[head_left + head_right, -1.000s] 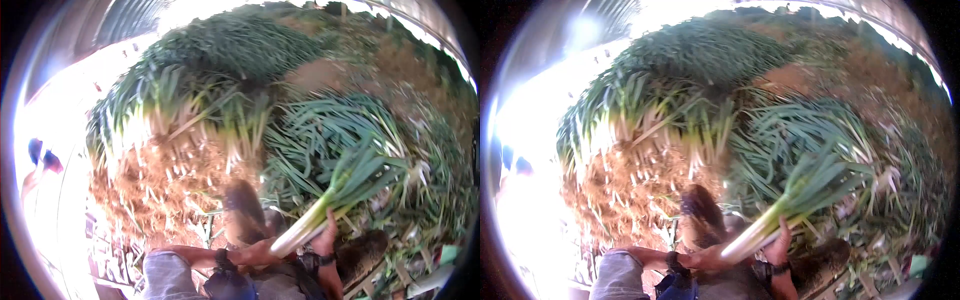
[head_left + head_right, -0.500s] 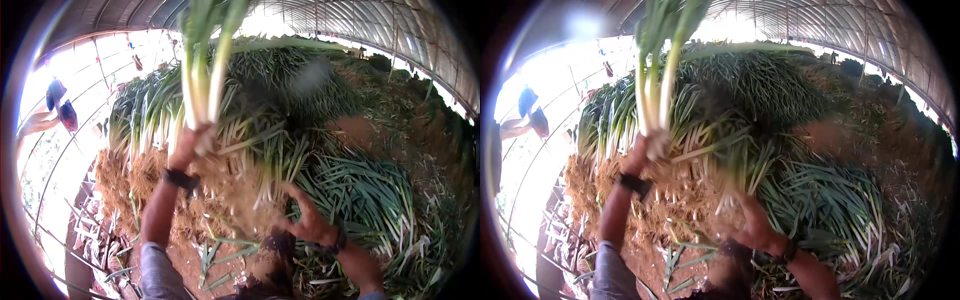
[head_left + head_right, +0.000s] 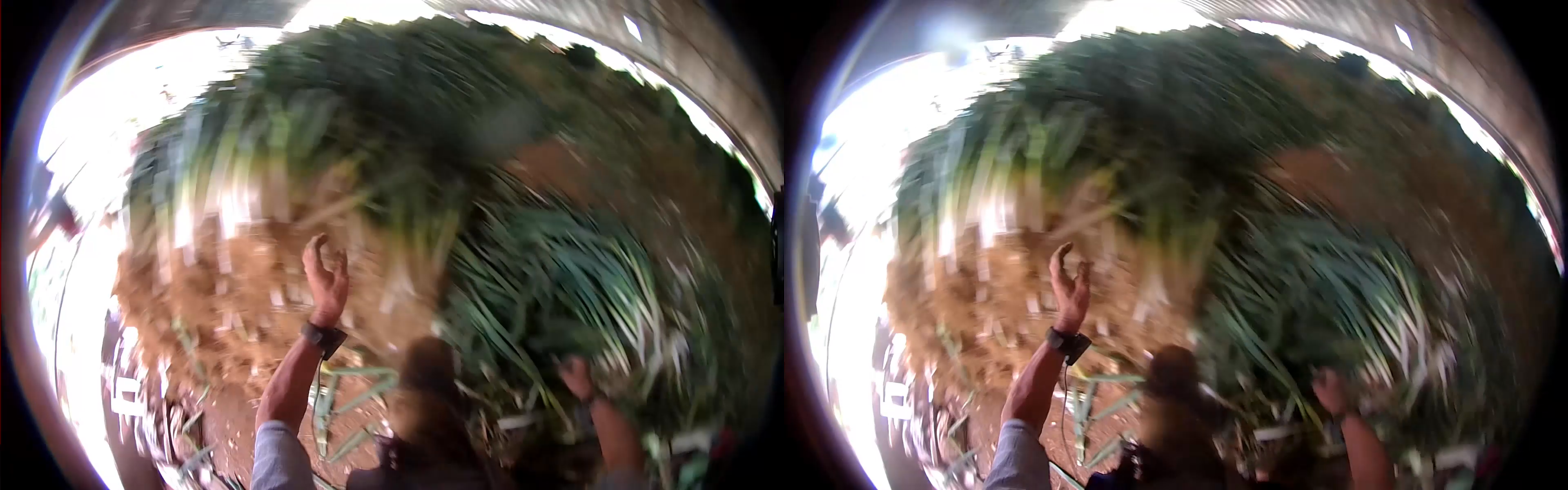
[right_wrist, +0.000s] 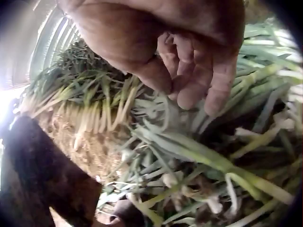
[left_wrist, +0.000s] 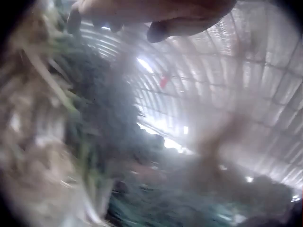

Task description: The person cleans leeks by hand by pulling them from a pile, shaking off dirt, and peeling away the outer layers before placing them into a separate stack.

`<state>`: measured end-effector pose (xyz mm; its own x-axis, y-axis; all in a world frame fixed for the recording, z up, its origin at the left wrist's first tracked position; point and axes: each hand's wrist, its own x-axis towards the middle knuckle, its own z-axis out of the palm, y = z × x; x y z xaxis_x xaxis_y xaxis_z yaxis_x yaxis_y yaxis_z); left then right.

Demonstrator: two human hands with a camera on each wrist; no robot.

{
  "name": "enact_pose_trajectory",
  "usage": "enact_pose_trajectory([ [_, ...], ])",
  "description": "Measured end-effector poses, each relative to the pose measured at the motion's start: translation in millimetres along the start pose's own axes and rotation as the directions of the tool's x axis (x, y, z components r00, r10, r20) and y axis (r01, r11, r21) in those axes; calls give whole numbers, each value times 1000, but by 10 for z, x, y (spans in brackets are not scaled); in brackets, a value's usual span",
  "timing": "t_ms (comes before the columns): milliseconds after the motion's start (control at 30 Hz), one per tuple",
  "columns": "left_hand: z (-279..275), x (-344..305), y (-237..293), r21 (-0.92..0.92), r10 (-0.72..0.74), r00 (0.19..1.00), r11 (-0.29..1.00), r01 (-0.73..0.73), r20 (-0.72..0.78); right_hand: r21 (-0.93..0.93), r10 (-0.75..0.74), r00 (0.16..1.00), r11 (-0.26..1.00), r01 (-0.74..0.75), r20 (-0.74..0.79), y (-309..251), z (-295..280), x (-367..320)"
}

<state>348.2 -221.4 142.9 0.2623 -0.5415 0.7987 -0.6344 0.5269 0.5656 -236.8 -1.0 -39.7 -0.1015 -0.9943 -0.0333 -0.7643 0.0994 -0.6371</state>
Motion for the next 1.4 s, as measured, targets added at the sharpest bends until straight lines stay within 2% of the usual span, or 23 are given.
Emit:
enact_pose_trajectory([
  [33,291,-258,245,-221,-129,981,962,159,148,172,73,997,983,-67,-29,361,37,-85],
  [67,492,-403,663,-331,-165,947,908,255,276,95,36,998,995,-31,-45,143,-205,-223],
  [100,649,-496,1197,-494,-298,846,706,507,443,-42,25,999,999,-27,-35,562,-228,-289],
  [133,888,-617,1386,-565,-247,826,629,535,507,27,196,980,980,-196,-16,175,-547,-398],
  [167,1032,-697,1740,-553,-252,753,546,629,608,-200,344,939,921,-334,17,109,-802,-476],
  [233,1292,-866,2222,-507,-244,641,439,742,728,-183,503,863,844,-503,-53,301,-1134,-663],
  [300,1619,-1043,2446,-403,-95,423,180,898,901,-183,564,815,794,-580,-131,778,-1435,-832],
  [400,1881,-1444,2517,-257,-46,268,168,952,962,-179,595,752,738,-651,-283,1226,-1549,-1089],
  [467,2011,-1706,2474,-134,-129,159,178,975,979,-189,607,712,699,-689,-353,1439,-1589,-1105],
  [533,2066,-1854,2475,41,-140,-34,46,998,990,-303,553,752,693,-654,-359,1524,-1480,-918],
  [600,2088,-1909,2567,167,-165,-152,79,983,975,-233,565,789,755,-613,-243,1352,-1501,-597],
  [633,2098,-1862,2612,243,-141,-222,162,956,965,-299,505,821,766,-569,-266,1502,-1411,-466],
  [767,2092,-1942,2654,316,-91,-304,207,926,948,-437,434,877,761,-480,-207,1936,-1225,19],
  [833,2066,-1876,2705,479,-111,-467,250,841,877,-506,427,893,743,-437,-144,2170,-1200,198],
  [867,2070,-1861,2711,489,-124,-474,246,837,872,-575,426,900,715,-397,-90,2248,-1202,269],
  [900,2071,-1851,2715,530,-101,-523,249,811,847,-606,525,851,687,-400,33,2335,-1244,344],
  [967,2051,-1871,2695,599,-58,-599,175,782,799,-594,551,834,678,-432,22,2379,-1280,366],
  [1067,2012,-1928,2684,606,-78,-602,163,779,795,-656,580,814,616,-436,3,2423,-1259,531],
  [1133,1988,-1973,2671,637,-102,-629,149,756,770,-600,713,696,594,-536,83,2444,-1308,617],
  [1200,1982,-2006,2632,593,-57,-602,269,759,796,-532,701,706,639,-556,103,2402,-1196,540],
  [1267,1958,-2026,2643,593,-70,-598,264,761,798,-379,672,710,725,-575,209,1756,-1251,422],
  [1333,1939,-2098,2641,480,-7,-518,387,787,856,-372,605,728,788,-490,321,1458,-1010,195],
  [1400,1924,-2152,2710,486,31,-546,413,770,837,30,436,881,893,-449,183,1032,-575,-201],
])
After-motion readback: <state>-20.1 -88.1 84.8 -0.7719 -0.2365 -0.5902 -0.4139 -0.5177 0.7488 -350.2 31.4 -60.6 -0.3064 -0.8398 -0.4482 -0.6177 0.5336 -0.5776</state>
